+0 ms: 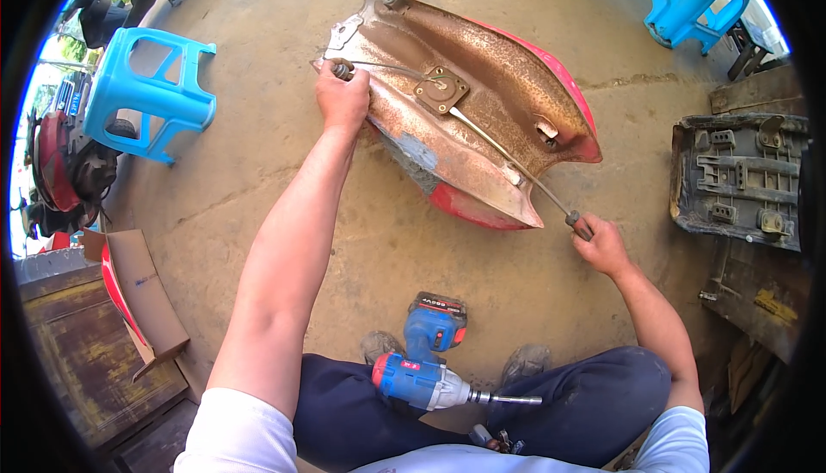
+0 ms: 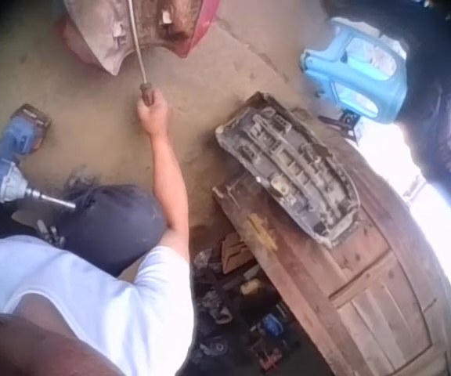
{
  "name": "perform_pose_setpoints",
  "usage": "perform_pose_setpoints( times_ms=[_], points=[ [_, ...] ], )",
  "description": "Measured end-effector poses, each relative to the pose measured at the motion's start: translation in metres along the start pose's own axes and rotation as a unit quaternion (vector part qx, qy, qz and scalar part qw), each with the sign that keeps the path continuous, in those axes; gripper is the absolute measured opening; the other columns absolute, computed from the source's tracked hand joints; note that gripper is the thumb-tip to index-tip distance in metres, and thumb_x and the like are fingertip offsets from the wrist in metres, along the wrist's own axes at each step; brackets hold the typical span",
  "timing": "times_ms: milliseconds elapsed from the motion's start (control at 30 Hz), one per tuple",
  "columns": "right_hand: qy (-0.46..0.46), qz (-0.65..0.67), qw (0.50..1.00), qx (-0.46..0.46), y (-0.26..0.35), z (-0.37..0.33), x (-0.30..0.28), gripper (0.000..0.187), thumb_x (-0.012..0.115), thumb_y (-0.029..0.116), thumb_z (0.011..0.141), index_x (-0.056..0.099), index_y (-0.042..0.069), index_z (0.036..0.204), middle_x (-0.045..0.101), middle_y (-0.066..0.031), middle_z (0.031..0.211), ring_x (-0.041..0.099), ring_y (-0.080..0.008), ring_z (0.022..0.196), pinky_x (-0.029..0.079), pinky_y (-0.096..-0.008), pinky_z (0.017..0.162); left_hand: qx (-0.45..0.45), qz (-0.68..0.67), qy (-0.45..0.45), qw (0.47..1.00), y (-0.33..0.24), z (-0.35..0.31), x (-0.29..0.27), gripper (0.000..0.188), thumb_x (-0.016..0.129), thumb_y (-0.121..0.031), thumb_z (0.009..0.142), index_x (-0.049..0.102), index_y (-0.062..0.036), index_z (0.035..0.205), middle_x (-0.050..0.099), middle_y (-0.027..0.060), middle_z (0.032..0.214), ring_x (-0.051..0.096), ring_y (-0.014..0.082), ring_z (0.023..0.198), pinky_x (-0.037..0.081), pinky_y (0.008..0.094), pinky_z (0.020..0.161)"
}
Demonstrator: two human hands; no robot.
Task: Disassembling and inspecting a motorcycle fuel tank using tools.
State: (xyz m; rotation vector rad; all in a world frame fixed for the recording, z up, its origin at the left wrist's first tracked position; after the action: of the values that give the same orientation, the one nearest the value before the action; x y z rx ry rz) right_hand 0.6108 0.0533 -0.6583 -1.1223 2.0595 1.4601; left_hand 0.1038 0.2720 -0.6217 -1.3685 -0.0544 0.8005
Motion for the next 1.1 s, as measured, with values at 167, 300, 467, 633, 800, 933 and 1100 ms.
perform_pose_setpoints(
  times_ms=[167,300,467,633,800,933,1100],
  points=[
    [-0.012,-0.056,0.998,-0.017,0.057,-0.021,-0.036,0.024,0.076,0.023,0.082,0.065,0.003,0.091,0.065,-0.0239,0.078,0.065,-0.0464,0.076,0.049,-0.0504,0.066,-0.030,-0.015,0.045,0.998,0.013,0.012,-0.014,0.023,0.075,-0.017,0.081,0.065,-0.0022,0.096,0.070,0.0074,0.078,0.064,0.0162,0.069,0.053,0.0338,0.067],
    [-0.046,-0.094,0.995,-0.004,0.065,-0.037,-0.061,0.025,0.076,0.023,0.083,0.066,0.002,0.093,0.066,-0.0240,0.078,0.065,-0.0470,0.078,0.049,-0.0513,0.066,-0.006,0.010,0.037,0.999,0.004,0.014,-0.008,0.022,0.074,-0.016,0.081,0.065,-0.0026,0.095,0.068,0.0071,0.076,0.063,0.0146,0.068,0.052,0.0331,0.066],
    [-0.062,-0.077,0.995,0.031,0.063,-0.040,-0.057,0.023,0.076,0.020,0.083,0.066,0.002,0.092,0.066,-0.0243,0.079,0.065,-0.0470,0.078,0.049,-0.0520,0.067,-0.019,-0.027,0.058,0.998,0.006,0.011,0.001,0.019,0.073,-0.012,0.083,0.063,-0.0030,0.096,0.065,0.0032,0.076,0.059,0.0107,0.067,0.049,0.0293,0.063],
    [-0.074,-0.111,0.990,0.055,0.086,-0.041,-0.059,0.022,0.077,0.019,0.084,0.066,0.002,0.093,0.067,-0.0237,0.080,0.066,-0.0466,0.079,0.050,-0.0526,0.068,0.006,-0.010,0.043,0.999,0.005,0.015,-0.004,0.022,0.074,-0.016,0.080,0.065,-0.0020,0.095,0.068,0.0077,0.075,0.063,0.0162,0.068,0.052,0.0339,0.067],
    [-0.088,-0.190,0.978,0.004,0.105,-0.033,-0.067,0.021,0.076,0.018,0.085,0.066,0.004,0.096,0.069,-0.0233,0.082,0.067,-0.0465,0.080,0.052,-0.0538,0.069,0.013,0.019,0.045,0.999,-0.005,0.014,-0.003,0.024,0.072,-0.016,0.081,0.066,-0.0007,0.098,0.070,0.0107,0.079,0.065,0.0199,0.070,0.053,0.0363,0.069],
    [-0.118,-0.186,0.975,-0.023,0.108,-0.028,-0.067,0.022,0.076,0.019,0.085,0.065,0.003,0.095,0.068,-0.0242,0.082,0.066,-0.0466,0.079,0.051,-0.0536,0.068,0.014,0.033,0.051,0.998,-0.011,0.014,-0.001,0.026,0.072,-0.017,0.081,0.066,-0.0006,0.100,0.071,0.0119,0.081,0.067,0.0207,0.072,0.054,0.0365,0.071],
    [-0.052,-0.087,0.995,-0.003,0.080,-0.019,-0.066,0.025,0.076,0.020,0.084,0.068,0.000,0.099,0.064,-0.0249,0.079,0.064,-0.0449,0.072,0.049,-0.0482,0.065,0.027,0.048,0.062,0.997,-0.026,0.008,-0.004,0.031,0.072,-0.019,0.081,0.065,-0.0004,0.105,0.073,0.0148,0.085,0.070,0.0254,0.078,0.055,0.0389,0.076]
  ],
)
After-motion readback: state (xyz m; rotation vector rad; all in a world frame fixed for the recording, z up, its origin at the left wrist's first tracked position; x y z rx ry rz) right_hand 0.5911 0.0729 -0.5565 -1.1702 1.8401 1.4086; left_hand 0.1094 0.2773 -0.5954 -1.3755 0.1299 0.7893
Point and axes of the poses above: each hand's wrist, its own z-axis towards the middle knuckle, its own x-axis out of the palm, y = z × x, the point moved 9 cm from there along z, towards the middle knuckle
